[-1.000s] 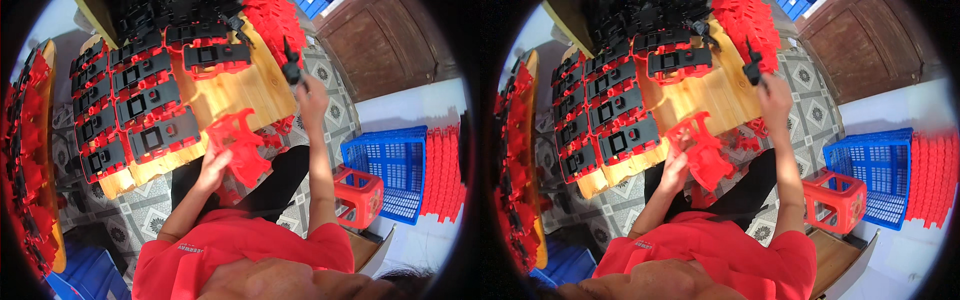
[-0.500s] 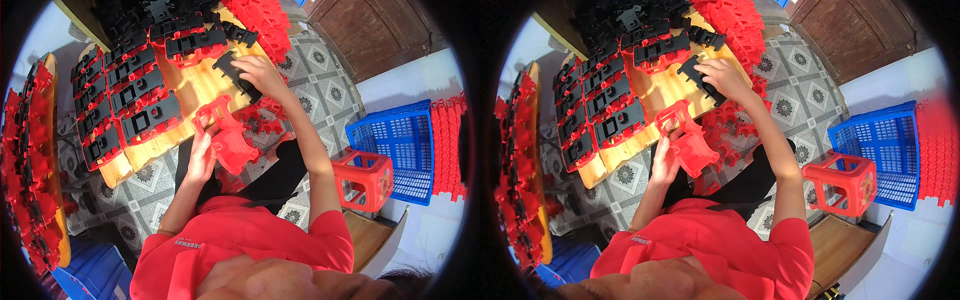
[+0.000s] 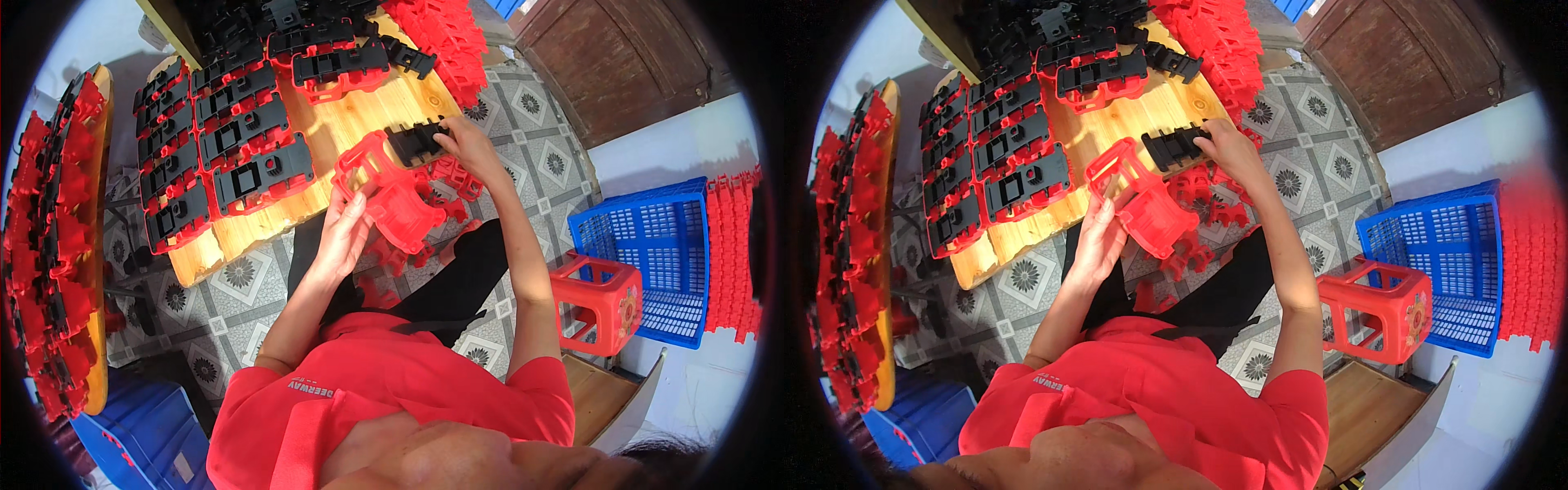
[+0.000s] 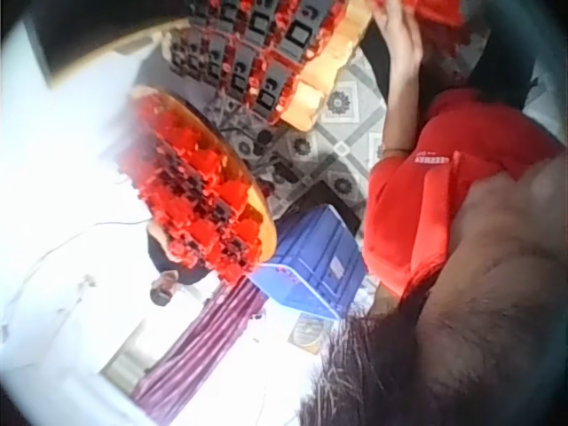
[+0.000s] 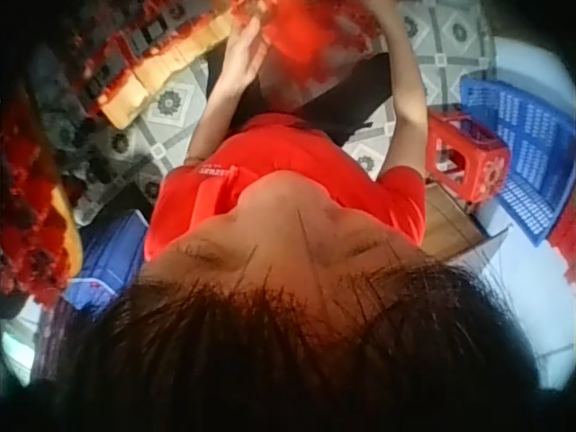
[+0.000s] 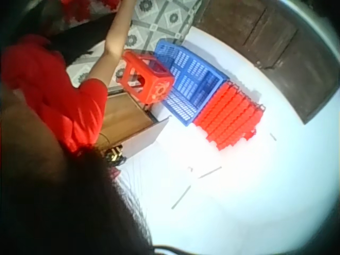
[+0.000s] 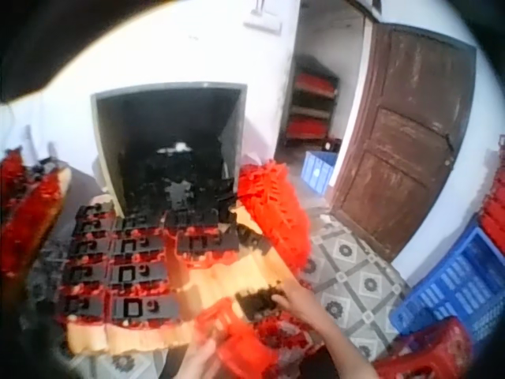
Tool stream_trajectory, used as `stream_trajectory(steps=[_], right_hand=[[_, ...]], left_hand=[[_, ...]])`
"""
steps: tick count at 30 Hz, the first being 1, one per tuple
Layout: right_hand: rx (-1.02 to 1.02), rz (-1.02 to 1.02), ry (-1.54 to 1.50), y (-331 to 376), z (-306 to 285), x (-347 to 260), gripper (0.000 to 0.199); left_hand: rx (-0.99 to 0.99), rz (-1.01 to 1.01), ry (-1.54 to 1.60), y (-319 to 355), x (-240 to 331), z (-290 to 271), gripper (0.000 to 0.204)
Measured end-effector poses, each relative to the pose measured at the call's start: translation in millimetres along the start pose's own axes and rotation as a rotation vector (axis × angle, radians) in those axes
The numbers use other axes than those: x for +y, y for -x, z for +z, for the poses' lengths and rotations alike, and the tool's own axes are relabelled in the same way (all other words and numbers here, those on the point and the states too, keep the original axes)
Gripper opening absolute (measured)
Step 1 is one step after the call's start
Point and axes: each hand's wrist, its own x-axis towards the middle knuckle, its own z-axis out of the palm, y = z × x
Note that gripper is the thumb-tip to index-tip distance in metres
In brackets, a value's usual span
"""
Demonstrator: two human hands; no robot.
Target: The person assembles plastic units by fitting black plastic components into red plastic frames by hand and arranging the assembled pieces in rows on the wooden table.
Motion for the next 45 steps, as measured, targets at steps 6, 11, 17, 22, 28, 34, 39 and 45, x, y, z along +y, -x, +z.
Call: stream_trajectory(steps=[6,11,17,22,28,34,39,45], right_hand=[[0.129,-0.142,0.001,6.0,-3.7,-1.5,0.027],[0.24,0.015,-0.06,36.4,-53.6,-39.9,0.021],[0.196,0.065,-0.193,89.2,-80.6,-125.6,0.023],[0.217,0.039,-0.133,96.4,-68.4,-137.3,0.022],[0.243,0.009,-0.056,96.5,-60.0,-138.0,0.022],[0.11,-0.034,-0.009,95.7,-52.5,-132.6,0.032],[0.394,0.251,-0.585,97.0,-33.7,-119.0,0.058],[0.244,0.42,-1.212,88.5,-32.3,-99.0,0.05]], left_hand=[[0.036,-0.001,0.006,-0.1,-6.6,4.1,0.057],[0.074,0.045,-0.045,-1.7,-8.5,8.0,0.057],[-0.001,0.007,-0.01,-10.3,-16.6,8.9,0.052],[-0.051,0.0,0.057,-13.3,-21.3,11.7,0.056],[-0.035,0.007,-0.011,-11.2,-22.0,12.3,0.07],[0.129,0.024,-0.071,-21.4,-23.4,21.8,0.077],[0.182,0.099,0.036,-30.1,-36.7,31.5,0.056],[-0.037,0.072,0.102,-34.2,-20.3,42.3,0.045]])
